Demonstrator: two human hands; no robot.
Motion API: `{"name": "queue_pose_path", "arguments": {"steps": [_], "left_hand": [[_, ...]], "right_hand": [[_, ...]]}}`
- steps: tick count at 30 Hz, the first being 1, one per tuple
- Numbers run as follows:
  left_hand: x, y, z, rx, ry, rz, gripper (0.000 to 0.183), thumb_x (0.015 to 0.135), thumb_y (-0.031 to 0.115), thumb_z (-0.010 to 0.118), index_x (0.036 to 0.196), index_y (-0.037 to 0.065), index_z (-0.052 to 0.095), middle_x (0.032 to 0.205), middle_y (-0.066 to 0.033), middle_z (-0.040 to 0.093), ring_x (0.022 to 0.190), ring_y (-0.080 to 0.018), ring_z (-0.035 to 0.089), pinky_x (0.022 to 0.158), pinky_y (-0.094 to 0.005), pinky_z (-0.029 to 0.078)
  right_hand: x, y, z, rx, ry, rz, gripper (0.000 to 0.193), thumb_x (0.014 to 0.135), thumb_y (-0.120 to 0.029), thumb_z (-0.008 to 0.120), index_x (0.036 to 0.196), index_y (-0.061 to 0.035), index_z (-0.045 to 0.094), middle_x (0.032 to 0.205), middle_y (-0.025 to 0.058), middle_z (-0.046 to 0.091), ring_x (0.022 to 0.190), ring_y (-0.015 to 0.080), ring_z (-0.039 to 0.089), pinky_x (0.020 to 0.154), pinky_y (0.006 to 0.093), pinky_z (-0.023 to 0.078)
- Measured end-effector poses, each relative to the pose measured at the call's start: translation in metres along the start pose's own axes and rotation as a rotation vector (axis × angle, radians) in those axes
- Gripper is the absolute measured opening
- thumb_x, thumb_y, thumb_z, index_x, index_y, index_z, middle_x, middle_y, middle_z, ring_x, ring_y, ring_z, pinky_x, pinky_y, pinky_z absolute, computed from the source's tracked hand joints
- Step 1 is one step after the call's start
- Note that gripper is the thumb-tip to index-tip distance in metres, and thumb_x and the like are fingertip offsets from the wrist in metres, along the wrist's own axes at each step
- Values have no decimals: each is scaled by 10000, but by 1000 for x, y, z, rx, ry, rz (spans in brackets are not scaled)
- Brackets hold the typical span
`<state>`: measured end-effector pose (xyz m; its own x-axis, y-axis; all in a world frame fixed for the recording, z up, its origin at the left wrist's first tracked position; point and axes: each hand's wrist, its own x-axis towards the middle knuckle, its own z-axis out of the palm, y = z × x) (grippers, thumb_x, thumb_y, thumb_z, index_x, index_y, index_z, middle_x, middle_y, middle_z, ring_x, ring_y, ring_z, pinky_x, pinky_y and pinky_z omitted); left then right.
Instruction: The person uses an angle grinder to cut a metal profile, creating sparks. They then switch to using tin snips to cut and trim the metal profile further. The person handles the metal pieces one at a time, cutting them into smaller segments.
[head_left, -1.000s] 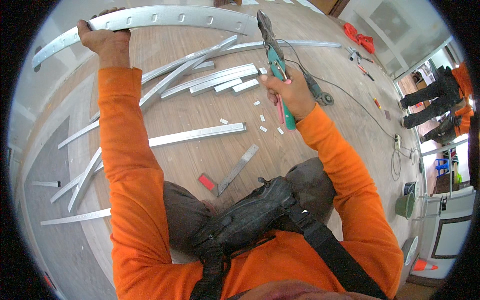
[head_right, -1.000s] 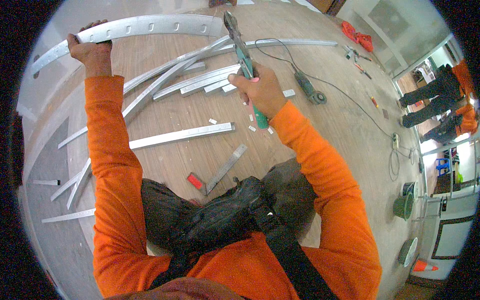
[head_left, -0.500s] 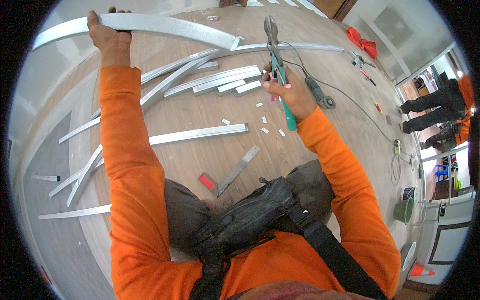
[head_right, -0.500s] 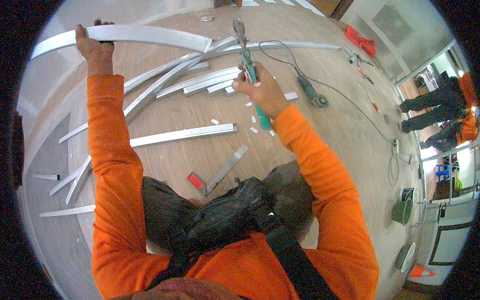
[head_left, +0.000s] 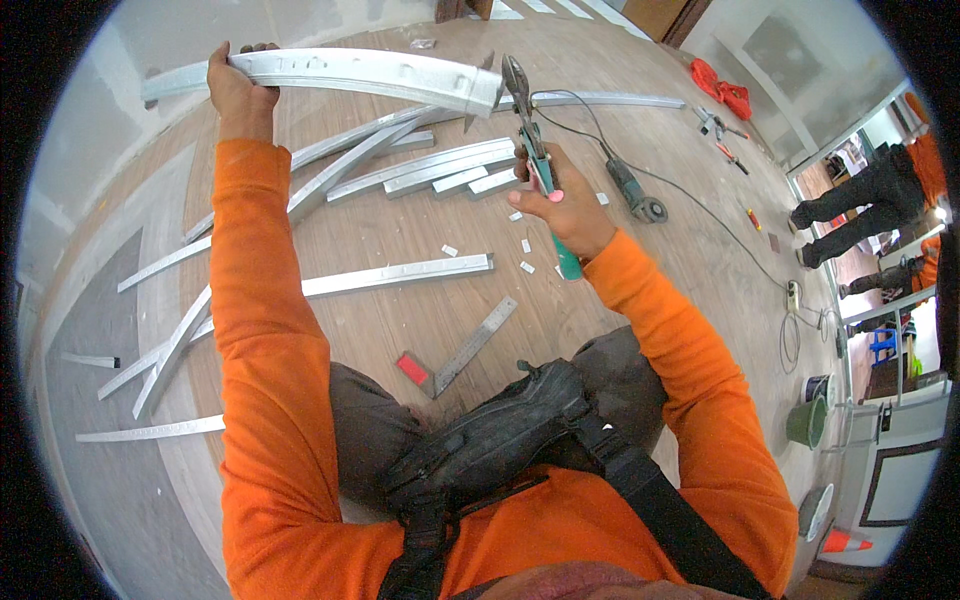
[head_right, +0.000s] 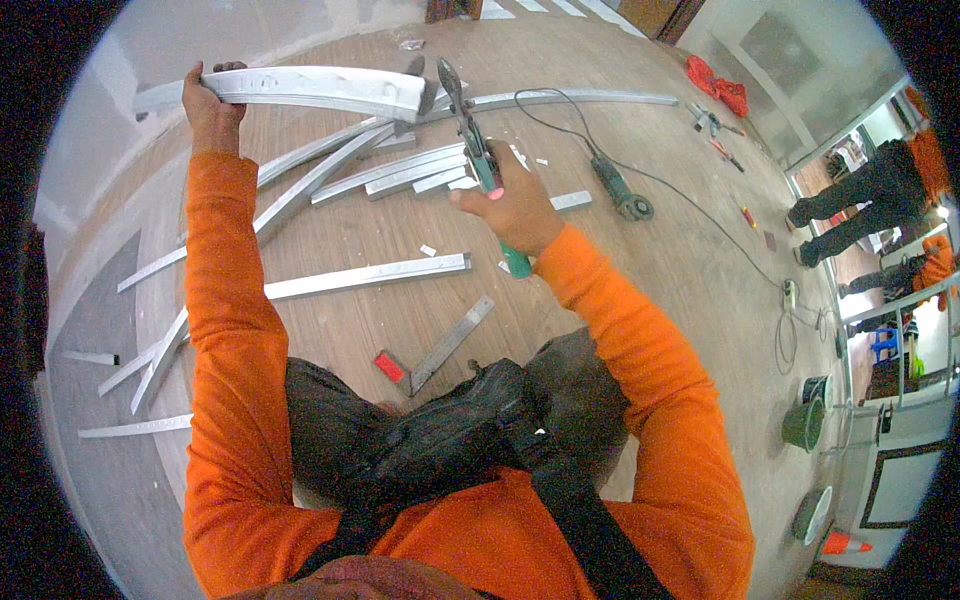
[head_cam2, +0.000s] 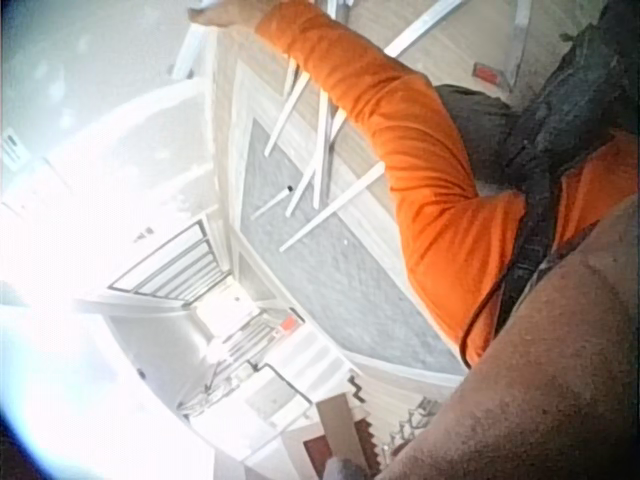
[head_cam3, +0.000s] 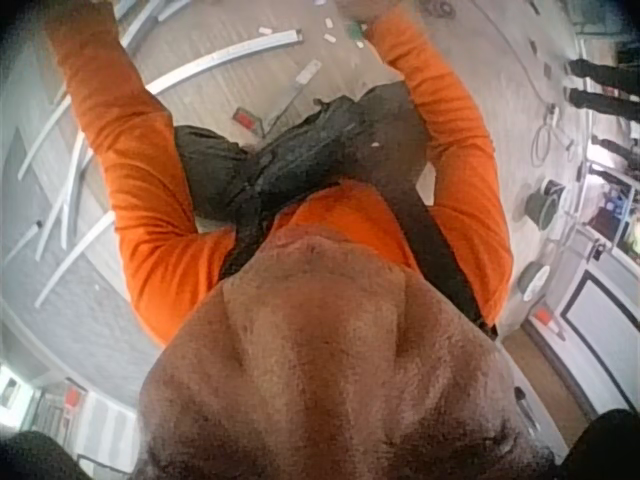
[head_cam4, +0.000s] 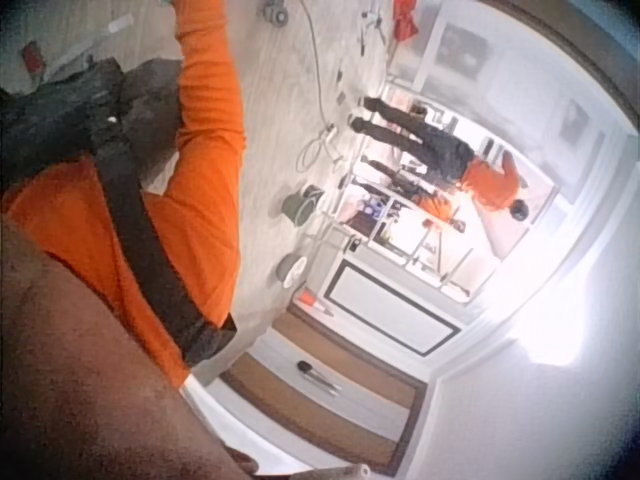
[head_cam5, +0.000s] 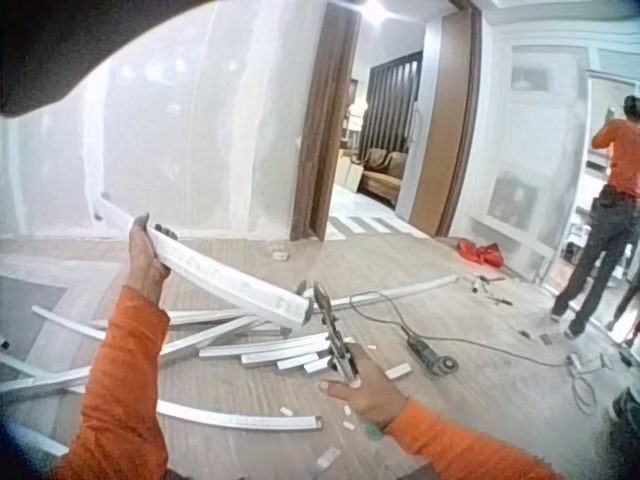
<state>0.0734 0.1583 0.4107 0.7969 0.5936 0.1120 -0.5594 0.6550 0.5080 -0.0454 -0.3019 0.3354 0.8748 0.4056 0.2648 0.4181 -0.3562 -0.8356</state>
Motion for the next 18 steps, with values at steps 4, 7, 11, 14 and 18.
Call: {"name": "queue_pose_path", "arguments": {"steps": [4, 7, 11, 14, 18], "left_hand": [[-5, -5, -1, -57, 72, -13, 267, 977, 263, 514, 1057, 28, 415, 812, -93, 517, 709, -278, 598, 703, -502, 598], [-5, -6, 0, -46, 117, 18, 275, 973, 259, 515, 1060, 21, 409, 807, -91, 519, 714, -279, 613, 705, -519, 600], [6, -2, -8, -43, 103, 16, 306, 970, 262, 519, 1097, 8, 405, 821, -95, 531, 738, -288, 638, 725, -533, 606], [-1, -9, -2, -41, 141, 41, 328, 968, 261, 522, 1130, 1, 406, 806, -95, 536, 733, -301, 642, 730, -543, 604], [-7, -11, 0, -20, 139, 66, 346, 971, 257, 521, 1155, -11, 403, 838, -136, 582, 764, -332, 660, 740, -549, 599]], "right_hand": [[2, -6, 3, 117, -45, 71, 686, 829, -364, 796, 1309, 17, 488, 1060, 132, 617, 997, 245, 597, 886, 358, 478], [1, -17, 3, 82, -52, 33, 721, 830, -384, 793, 1319, 39, 473, 1078, 147, 620, 1022, 263, 599, 906, 363, 472], [3, -19, 6, -44, -26, 5, 743, 835, -407, 781, 1320, 57, 464, 1086, 191, 629, 1024, 301, 617, 886, 388, 484], [5, -14, 5, -111, 0, -8, 713, 840, -416, 772, 1289, 56, 483, 1046, 211, 641, 985, 331, 635, 853, 409, 497], [5, -18, 7, -142, 38, -2, 675, 837, -432, 770, 1235, 49, 513, 972, 206, 645, 920, 347, 643, 810, 421, 503]]}}
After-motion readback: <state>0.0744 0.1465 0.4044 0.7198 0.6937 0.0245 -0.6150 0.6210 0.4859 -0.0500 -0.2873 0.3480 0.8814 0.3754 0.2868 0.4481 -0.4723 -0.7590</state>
